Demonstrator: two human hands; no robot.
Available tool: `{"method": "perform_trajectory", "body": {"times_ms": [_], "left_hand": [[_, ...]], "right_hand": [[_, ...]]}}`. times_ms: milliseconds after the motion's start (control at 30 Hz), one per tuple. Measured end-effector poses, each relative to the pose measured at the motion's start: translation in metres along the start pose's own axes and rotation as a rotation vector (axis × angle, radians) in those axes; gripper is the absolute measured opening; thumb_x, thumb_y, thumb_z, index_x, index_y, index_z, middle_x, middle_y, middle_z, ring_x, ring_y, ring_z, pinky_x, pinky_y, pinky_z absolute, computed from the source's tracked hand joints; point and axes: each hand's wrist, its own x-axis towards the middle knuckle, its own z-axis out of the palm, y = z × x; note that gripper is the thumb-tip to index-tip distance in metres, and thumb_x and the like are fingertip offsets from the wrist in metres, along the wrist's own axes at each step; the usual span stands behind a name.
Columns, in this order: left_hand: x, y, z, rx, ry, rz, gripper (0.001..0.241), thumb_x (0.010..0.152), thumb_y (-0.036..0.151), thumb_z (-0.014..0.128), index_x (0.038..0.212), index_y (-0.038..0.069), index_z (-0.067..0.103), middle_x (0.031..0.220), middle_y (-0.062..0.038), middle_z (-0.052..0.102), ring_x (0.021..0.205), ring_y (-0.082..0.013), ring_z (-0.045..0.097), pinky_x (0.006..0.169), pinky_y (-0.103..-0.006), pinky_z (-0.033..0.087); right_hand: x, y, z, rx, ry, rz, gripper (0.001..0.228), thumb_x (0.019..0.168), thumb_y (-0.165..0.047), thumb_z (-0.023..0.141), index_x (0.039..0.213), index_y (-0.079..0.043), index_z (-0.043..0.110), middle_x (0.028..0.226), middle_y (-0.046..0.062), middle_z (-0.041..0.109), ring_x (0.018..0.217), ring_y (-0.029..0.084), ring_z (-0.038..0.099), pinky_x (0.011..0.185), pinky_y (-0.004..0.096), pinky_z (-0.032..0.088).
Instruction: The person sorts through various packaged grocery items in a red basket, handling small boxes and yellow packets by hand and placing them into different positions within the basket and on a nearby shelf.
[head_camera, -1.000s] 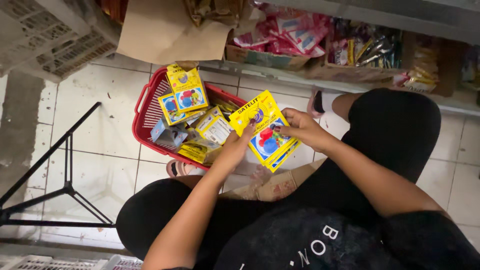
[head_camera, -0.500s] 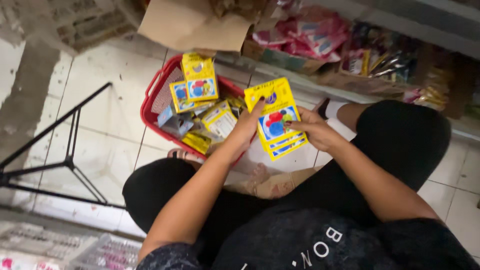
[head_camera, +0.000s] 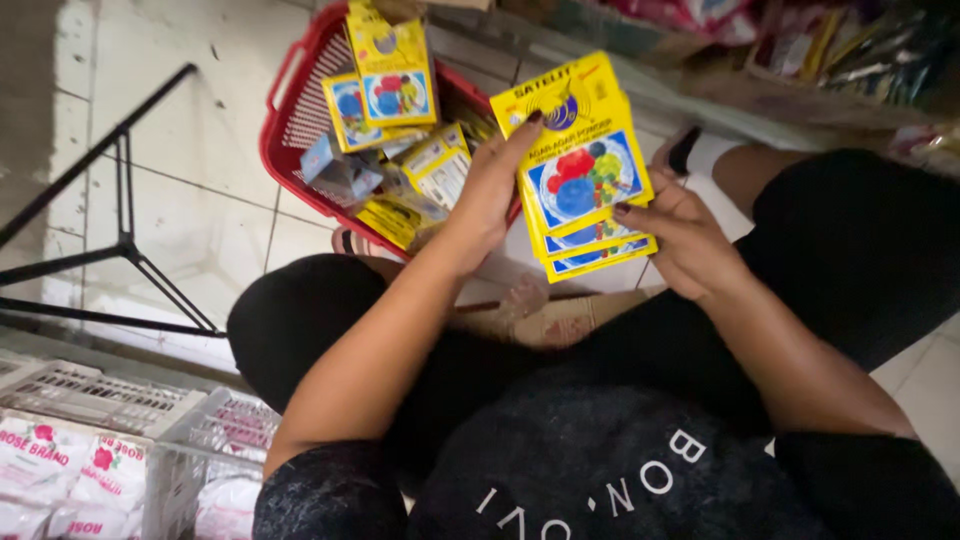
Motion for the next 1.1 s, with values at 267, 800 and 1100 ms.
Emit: {"method": "perform_trajectory", "body": {"times_ms": [267, 800, 1100], "left_hand": [[0.005, -0.009, -0.014, 0.151, 0.076, 0.192, 0.028, 0.106, 0.021, 0.065, 0.118, -0.004, 0.067, 0.115, -0.010, 0.072, 0.109, -0.0159, 0.066, 0.100, -0.0293, 0.050], [0.000, -0.004, 0.008, 0.436, 0.057, 0.060, 0.033, 0.105, 0.023, 0.064, 0.128, -0.001, 0.065, 0.120, -0.007, 0.075, 0.112, -0.0122, 0.068, 0.100, -0.0267, 0.051], [-0.010, -0.028, -0.012, 0.200, 0.077, -0.049, 0.029, 0.104, 0.013, 0.061, 0.132, 0.008, 0.061, 0.116, -0.005, 0.073, 0.097, -0.0135, 0.072, 0.079, -0.0330, 0.062]], "right_hand": [[-0.003, -0.002, -0.014, 0.067, 0.046, 0.018, 0.049, 0.100, 0.004, 0.056, 0.148, -0.003, 0.047, 0.136, 0.011, 0.065, 0.125, 0.020, 0.064, 0.108, 0.036, 0.053], [0.034, 0.022, -0.028, -0.036, 0.133, -0.120, 0.023, 0.107, -0.003, 0.060, 0.130, -0.001, 0.059, 0.121, 0.008, 0.070, 0.110, 0.013, 0.068, 0.101, 0.031, 0.056], [0.039, 0.027, -0.029, -0.122, 0.152, -0.122, 0.025, 0.105, -0.006, 0.063, 0.129, 0.003, 0.063, 0.122, 0.009, 0.071, 0.108, 0.012, 0.068, 0.098, 0.029, 0.055]]}}
